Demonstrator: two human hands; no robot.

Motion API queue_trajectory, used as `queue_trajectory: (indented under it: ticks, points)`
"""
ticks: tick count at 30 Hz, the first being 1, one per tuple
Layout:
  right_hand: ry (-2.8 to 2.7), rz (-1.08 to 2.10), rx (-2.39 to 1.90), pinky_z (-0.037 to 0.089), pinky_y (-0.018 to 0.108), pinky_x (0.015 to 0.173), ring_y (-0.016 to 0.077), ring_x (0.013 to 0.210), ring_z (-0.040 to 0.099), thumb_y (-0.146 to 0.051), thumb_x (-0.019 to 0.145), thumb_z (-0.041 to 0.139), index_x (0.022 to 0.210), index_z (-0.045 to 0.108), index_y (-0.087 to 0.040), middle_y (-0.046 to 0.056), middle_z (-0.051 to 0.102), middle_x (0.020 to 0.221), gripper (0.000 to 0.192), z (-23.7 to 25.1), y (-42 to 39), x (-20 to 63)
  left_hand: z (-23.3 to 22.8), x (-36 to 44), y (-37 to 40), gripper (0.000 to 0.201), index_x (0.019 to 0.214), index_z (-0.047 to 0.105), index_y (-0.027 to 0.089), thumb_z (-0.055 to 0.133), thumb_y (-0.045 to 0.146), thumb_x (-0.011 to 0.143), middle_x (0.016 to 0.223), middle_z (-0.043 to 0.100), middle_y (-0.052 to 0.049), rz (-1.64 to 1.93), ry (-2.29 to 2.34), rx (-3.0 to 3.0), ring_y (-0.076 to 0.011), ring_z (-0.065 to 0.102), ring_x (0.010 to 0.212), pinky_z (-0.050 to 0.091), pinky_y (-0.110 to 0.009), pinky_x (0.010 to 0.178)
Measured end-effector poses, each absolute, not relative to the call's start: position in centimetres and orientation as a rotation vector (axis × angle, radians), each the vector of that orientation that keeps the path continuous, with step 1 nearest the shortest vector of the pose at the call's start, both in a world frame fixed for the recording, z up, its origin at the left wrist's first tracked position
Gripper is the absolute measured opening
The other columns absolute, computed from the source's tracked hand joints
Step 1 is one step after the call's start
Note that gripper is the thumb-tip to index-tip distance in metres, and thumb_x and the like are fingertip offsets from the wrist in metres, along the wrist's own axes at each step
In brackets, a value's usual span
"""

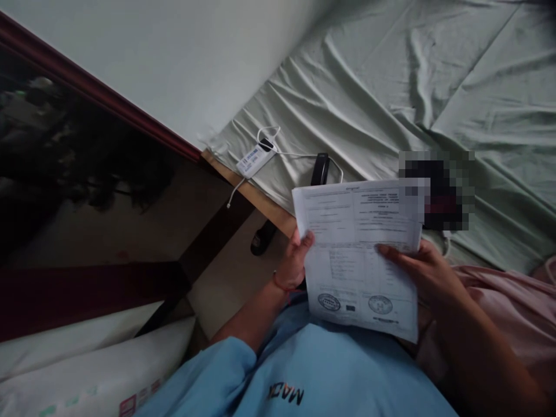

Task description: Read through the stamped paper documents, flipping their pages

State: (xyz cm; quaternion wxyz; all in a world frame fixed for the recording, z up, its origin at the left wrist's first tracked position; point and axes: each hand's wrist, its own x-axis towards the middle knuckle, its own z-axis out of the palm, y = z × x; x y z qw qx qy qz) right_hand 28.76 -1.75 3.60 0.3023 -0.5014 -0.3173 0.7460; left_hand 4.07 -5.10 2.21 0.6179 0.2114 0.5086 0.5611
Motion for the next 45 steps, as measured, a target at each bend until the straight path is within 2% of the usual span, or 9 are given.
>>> queue_trajectory:
  ticks: [8, 12, 19, 24, 29, 32, 38, 42, 45]
  points:
    - [-0.782, 1.964, -1.338, 0.061, 0.035, 0.058, 0.0237, 0.067, 0.074, -0.054, 0.081, 0.078, 0.119, 0.073, -0.022, 0.009, 0.079, 0.091, 0.050, 3.5, -1.8, 28.9, 1.5, 4.3, -6.6, 0.047, 0.110, 0.076, 0.016, 0.083, 0.049, 0.077, 0.116, 0.075, -0.012, 1.227, 1.197, 0.529, -0.0315, 0.070, 0.110, 0.055, -0.045, 0.100]
    - [-0.769, 2.079, -1.328, 0.058, 0.032, 0.054, 0.0230, 0.063, 0.072, -0.056, 0.078, 0.079, 0.113, 0.075, -0.018, 0.010, 0.078, 0.084, 0.052, 3.9, -1.8, 29.1, 1.0, 4.1, -7.9, 0.048, 0.108, 0.077, 0.012, 0.083, 0.048, 0.077, 0.106, 0.077, -0.015, 1.149, 1.172, 0.441, -0.0318, 0.074, 0.098, 0.058, -0.044, 0.091]
    - [-0.797, 2.136, -1.336, 0.052, 0.028, 0.048, 0.0192, 0.055, 0.066, -0.059, 0.079, 0.076, 0.099, 0.077, -0.015, 0.009, 0.075, 0.073, 0.048, 3.7, -1.8, 28.9, 0.8, 3.7, -10.6, 0.046, 0.112, 0.076, 0.012, 0.084, 0.042, 0.077, 0.108, 0.077, -0.014, 1.072, 1.122, 0.329, -0.0326, 0.073, 0.105, 0.055, -0.045, 0.098]
    - [-0.802, 2.060, -1.360, 0.053, 0.032, 0.051, 0.0235, 0.061, 0.070, -0.061, 0.082, 0.072, 0.104, 0.075, -0.016, 0.009, 0.076, 0.076, 0.050, 3.3, -1.6, 28.7, 0.8, 4.0, -11.2, 0.049, 0.104, 0.078, 0.007, 0.082, 0.048, 0.077, 0.099, 0.078, -0.018, 1.070, 1.143, 0.301, -0.0344, 0.074, 0.101, 0.055, -0.047, 0.098]
    - [-0.915, 1.882, -1.352, 0.055, 0.034, 0.056, 0.0252, 0.070, 0.071, -0.064, 0.086, 0.066, 0.116, 0.071, -0.023, 0.007, 0.077, 0.086, 0.051, 3.4, -1.5, 28.5, 0.6, 4.4, -10.9, 0.049, 0.088, 0.077, 0.009, 0.077, 0.058, 0.080, 0.086, 0.077, -0.016, 1.054, 1.267, 0.327, -0.0291, 0.076, 0.082, 0.060, -0.041, 0.081]
    - [-1.098, 1.738, -1.377, 0.054, 0.032, 0.058, 0.0225, 0.072, 0.068, -0.061, 0.087, 0.066, 0.114, 0.069, -0.024, 0.005, 0.075, 0.090, 0.046, 3.0, -1.3, 28.8, 0.5, 4.0, -10.3, 0.055, 0.077, 0.075, 0.008, 0.076, 0.064, 0.078, 0.080, 0.076, -0.016, 1.042, 1.373, 0.374, -0.0264, 0.074, 0.070, 0.060, -0.038, 0.071]
    - [-1.352, 1.553, -1.494, 0.044, 0.029, 0.047, 0.0179, 0.058, 0.056, -0.062, 0.088, 0.064, 0.089, 0.069, -0.024, 0.002, 0.065, 0.070, 0.039, 2.2, -1.0, 29.0, 1.3, 3.4, -8.5, 0.056, 0.089, 0.075, 0.007, 0.078, 0.061, 0.077, 0.084, 0.077, -0.015, 1.138, 1.376, 0.397, -0.0283, 0.075, 0.082, 0.060, -0.040, 0.079]
    - [-1.207, 1.570, -1.481, 0.047, 0.031, 0.050, 0.0196, 0.061, 0.059, -0.059, 0.090, 0.062, 0.100, 0.070, -0.025, 0.003, 0.067, 0.075, 0.036, 2.4, -1.3, 29.0, 1.2, 3.8, -8.4, 0.053, 0.101, 0.073, 0.011, 0.075, 0.060, 0.081, 0.091, 0.076, -0.012, 1.214, 1.423, 0.462, -0.0253, 0.073, 0.085, 0.058, -0.037, 0.081]
    - [-1.096, 1.563, -1.492, 0.048, 0.032, 0.050, 0.0204, 0.059, 0.060, -0.059, 0.089, 0.063, 0.106, 0.070, -0.024, 0.003, 0.068, 0.075, 0.039, 2.5, -1.4, 29.0, 0.2, 3.9, -8.9, 0.049, 0.094, 0.073, 0.013, 0.071, 0.061, 0.084, 0.083, 0.073, -0.009, 1.169, 1.461, 0.546, -0.0225, 0.068, 0.080, 0.054, -0.033, 0.075]
